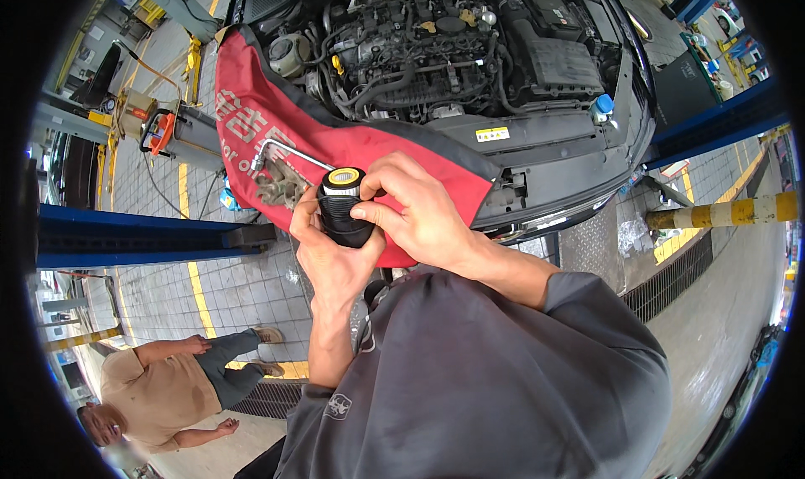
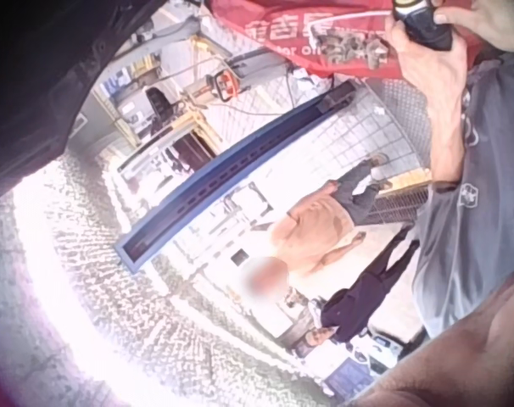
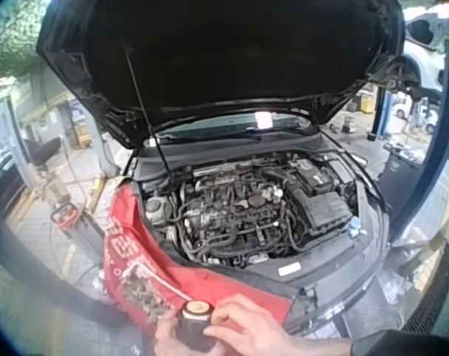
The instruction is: The person installs a new oil filter into the engine bay, secures it with a wrench, and then sprays a cleaning agent into the engine area. The task is performed in a professional auto repair shop with other people present.
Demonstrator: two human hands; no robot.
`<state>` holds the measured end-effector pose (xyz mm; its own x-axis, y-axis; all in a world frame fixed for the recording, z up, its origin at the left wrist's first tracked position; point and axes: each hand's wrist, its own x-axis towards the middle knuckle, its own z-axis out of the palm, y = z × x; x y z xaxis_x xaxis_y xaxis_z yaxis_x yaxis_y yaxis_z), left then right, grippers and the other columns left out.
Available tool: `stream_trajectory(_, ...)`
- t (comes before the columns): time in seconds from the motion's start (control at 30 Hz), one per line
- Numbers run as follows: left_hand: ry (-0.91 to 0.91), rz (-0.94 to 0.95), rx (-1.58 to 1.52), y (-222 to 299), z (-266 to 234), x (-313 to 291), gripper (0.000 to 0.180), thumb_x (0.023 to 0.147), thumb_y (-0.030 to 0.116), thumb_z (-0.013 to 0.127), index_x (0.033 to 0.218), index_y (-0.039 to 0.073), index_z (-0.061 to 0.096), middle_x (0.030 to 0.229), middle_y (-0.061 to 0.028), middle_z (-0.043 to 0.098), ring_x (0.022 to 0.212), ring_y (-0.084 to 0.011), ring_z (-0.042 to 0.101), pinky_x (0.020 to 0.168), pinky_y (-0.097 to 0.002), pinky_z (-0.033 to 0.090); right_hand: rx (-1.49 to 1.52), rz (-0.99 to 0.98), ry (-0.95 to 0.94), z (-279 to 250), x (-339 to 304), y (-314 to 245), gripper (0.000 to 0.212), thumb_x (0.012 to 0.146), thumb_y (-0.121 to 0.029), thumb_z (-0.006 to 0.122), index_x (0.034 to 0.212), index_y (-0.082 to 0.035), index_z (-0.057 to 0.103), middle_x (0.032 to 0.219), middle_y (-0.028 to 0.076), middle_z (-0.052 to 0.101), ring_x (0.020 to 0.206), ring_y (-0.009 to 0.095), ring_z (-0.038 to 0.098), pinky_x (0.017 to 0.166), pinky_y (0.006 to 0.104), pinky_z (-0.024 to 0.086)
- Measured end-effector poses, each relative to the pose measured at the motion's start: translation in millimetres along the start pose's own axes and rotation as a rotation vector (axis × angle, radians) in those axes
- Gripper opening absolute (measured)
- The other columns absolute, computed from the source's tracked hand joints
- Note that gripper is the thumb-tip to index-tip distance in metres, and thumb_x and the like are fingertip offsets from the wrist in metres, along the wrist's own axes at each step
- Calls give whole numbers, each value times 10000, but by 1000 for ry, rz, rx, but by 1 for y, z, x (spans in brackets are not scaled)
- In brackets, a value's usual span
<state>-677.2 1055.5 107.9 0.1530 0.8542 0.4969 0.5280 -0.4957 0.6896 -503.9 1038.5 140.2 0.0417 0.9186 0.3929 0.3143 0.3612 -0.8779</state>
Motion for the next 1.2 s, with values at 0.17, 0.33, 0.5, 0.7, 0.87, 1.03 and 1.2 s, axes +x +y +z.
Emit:
stream_trajectory(0.17, 19, -35, -36, 0, 0, 1, 818, 746, 198, 954, 1313, 59, 381, 1317, -243, 666, 1009, -427, 759, 822, -502, 631, -38, -32, -10, -1, 2, -3, 241, 926, -125, 838, 1051, -16, 663, 1097, 131, 653, 1049, 318, 665, 911, 423, 548)
stream_trajectory(0.33, 36, -28, -17, -1, 0, 2, 778, 744, 201, 954, 1277, 55, 408, 1310, -244, 668, 1009, -431, 759, 819, -504, 632, -49, -42, -1, 2, 2, -5, 234, 935, -126, 827, 1059, -19, 659, 1119, 136, 648, 1058, 328, 668, 904, 431, 554)
stream_trajectory(0.5, 60, -21, -3, 2, 1, 2, 767, 744, 199, 954, 1269, 57, 413, 1307, -245, 665, 1005, -439, 754, 802, -511, 630, -40, -29, 33, 4, 0, -6, 241, 920, -114, 834, 1057, -17, 662, 1115, 136, 653, 1064, 335, 663, 916, 438, 548)
stream_trajectory(0.7, 85, 35, 9, 1, 1, 4, 774, 745, 192, 951, 1279, 60, 406, 1306, -251, 663, 996, -436, 753, 796, -513, 629, -56, -49, 76, 5, -1, -9, 236, 897, -95, 848, 1046, -16, 683, 1087, 135, 678, 1053, 346, 663, 911, 446, 539)
stream_trajectory(0.87, 47, -25, 27, 7, -3, 8, 829, 751, 206, 939, 1388, 33, 436, 1289, -255, 669, 1001, -432, 753, 802, -505, 629, -79, -63, 116, 6, 0, -12, 238, 879, -86, 861, 1031, -14, 692, 1067, 130, 686, 1041, 343, 669, 908, 443, 543)
stream_trajectory(1.03, 30, 12, 172, 18, -12, 13, 994, 744, 219, 922, 1581, 4, 432, 1277, -237, 668, 1032, -414, 751, 798, -490, 632, -103, -92, 177, 11, -3, -15, 276, 867, -69, 866, 1108, -22, 741, 1066, 128, 692, 1030, 328, 680, 891, 426, 560)
stream_trajectory(1.2, 49, 76, 196, 21, -12, 19, 973, 733, 220, 930, 1563, 2, 471, 1319, -221, 643, 1031, -398, 751, 788, -473, 642, -117, -154, 250, 20, -7, -10, 317, 858, -41, 874, 1161, -33, 781, 1095, 123, 695, 1041, 305, 688, 879, 398, 571)
